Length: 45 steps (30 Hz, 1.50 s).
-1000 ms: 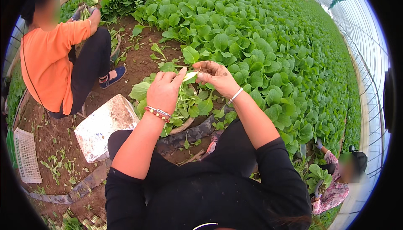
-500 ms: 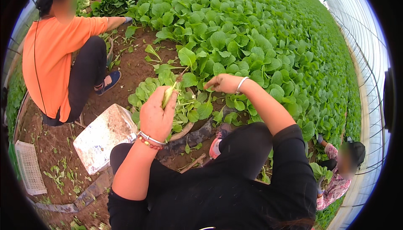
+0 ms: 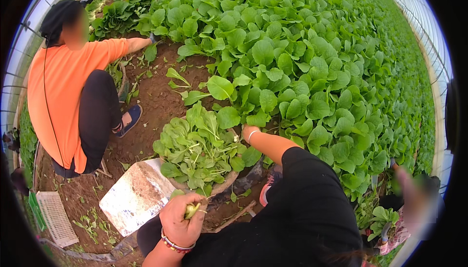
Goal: The person harvests leafy green vegetables by hand, pulling them from the soil and gathering them into a bundle. They repeatedly reach for plants, uproot them, and add them to a growing bunch held in their hands.
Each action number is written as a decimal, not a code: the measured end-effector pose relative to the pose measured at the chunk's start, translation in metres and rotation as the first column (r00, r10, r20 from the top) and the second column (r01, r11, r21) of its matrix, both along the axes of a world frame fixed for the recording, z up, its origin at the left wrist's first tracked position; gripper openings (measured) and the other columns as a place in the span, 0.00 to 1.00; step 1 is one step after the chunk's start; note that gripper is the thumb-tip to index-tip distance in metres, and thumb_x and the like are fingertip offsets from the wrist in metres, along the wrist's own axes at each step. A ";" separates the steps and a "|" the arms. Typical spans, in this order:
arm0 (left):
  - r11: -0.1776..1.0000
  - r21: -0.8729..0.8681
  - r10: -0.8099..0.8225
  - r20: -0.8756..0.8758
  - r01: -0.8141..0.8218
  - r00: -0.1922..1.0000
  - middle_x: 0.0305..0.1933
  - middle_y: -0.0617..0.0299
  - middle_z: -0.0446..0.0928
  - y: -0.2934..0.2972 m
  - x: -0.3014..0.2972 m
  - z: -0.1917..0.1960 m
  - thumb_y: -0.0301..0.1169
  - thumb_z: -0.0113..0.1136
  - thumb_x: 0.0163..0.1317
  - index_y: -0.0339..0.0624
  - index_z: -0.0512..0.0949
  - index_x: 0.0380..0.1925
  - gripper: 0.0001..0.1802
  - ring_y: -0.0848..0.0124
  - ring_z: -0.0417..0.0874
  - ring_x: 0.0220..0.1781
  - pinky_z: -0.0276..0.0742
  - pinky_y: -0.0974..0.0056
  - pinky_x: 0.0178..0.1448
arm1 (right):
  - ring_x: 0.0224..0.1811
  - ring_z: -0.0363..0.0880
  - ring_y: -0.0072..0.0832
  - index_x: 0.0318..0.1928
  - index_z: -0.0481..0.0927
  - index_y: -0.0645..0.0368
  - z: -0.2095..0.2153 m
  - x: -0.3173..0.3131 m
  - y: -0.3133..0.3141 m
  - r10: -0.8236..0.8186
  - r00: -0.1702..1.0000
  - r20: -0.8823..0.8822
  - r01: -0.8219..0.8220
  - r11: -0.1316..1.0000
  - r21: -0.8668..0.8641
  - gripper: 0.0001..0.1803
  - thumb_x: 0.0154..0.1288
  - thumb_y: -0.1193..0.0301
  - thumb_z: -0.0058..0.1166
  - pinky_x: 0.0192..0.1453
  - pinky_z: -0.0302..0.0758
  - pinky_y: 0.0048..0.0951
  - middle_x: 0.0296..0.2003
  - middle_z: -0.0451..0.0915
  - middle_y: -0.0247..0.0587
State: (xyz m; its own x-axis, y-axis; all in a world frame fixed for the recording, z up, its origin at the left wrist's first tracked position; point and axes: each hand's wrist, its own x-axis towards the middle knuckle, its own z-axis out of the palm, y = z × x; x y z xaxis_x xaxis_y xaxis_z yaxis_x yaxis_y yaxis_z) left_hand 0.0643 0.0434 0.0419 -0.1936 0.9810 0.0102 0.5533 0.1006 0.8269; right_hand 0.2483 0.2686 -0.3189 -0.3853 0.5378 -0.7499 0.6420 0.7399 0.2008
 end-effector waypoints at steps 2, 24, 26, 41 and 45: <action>1.000 -0.019 -0.008 -0.015 0.007 1.000 0.22 0.59 0.75 0.008 0.000 0.003 0.22 0.60 0.41 0.41 0.76 0.28 0.11 0.62 0.76 0.24 0.71 0.66 0.30 | 0.56 0.68 0.36 0.49 0.77 0.55 -0.030 0.003 0.003 0.073 0.982 0.174 -0.082 0.996 0.046 0.20 0.54 0.66 0.53 0.54 0.69 0.34 0.57 0.67 0.43; 0.994 0.005 0.101 0.267 -0.106 0.958 0.22 0.65 0.75 0.010 0.006 0.000 0.22 0.50 0.58 0.35 0.76 0.35 0.06 0.80 0.72 0.24 0.67 0.75 0.30 | 0.49 0.73 0.39 0.53 0.73 0.52 0.110 0.060 0.016 -0.118 0.981 -0.151 0.029 0.870 -0.492 0.20 0.60 0.62 0.47 0.51 0.68 0.36 0.48 0.76 0.39; 0.996 0.042 0.062 0.270 -0.076 0.961 0.26 0.63 0.77 0.012 0.007 0.006 0.25 0.47 0.61 0.34 0.75 0.39 0.09 0.83 0.68 0.23 0.65 0.76 0.29 | 0.44 0.75 0.38 0.50 0.73 0.54 0.164 0.067 0.007 -0.306 0.825 -0.474 0.032 0.864 -0.503 0.18 0.62 0.61 0.46 0.48 0.70 0.34 0.42 0.78 0.44; 0.919 0.343 -0.278 0.221 0.193 0.935 0.58 0.50 0.67 0.007 0.045 -0.010 0.29 0.53 0.59 0.37 0.75 0.47 0.16 0.70 0.75 0.49 0.70 0.67 0.51 | 0.51 0.69 0.21 0.49 0.74 0.59 0.349 0.008 -0.080 -0.687 -0.384 -0.617 -0.116 0.699 -0.706 0.15 0.63 0.70 0.50 0.59 0.62 0.27 0.47 0.75 0.33; 0.878 0.472 -0.144 0.104 0.079 0.984 0.60 0.47 0.64 0.017 0.040 -0.018 0.32 0.54 0.57 0.41 0.76 0.45 0.16 0.60 0.75 0.53 0.69 0.63 0.53 | 0.49 0.72 0.25 0.52 0.70 0.61 0.357 -0.008 -0.110 -0.779 -0.398 -0.484 -0.258 0.602 -0.756 0.17 0.62 0.70 0.50 0.53 0.69 0.28 0.48 0.75 0.38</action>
State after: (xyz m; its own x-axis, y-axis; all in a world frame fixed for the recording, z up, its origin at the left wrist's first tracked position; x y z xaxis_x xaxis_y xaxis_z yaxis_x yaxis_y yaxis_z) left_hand 0.1040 0.0602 0.0239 -0.1150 0.8844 0.4523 0.4205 -0.3692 0.8288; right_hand 0.2400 0.1586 0.0385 -0.6454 0.7558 0.1103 -0.2699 -0.0906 -0.9586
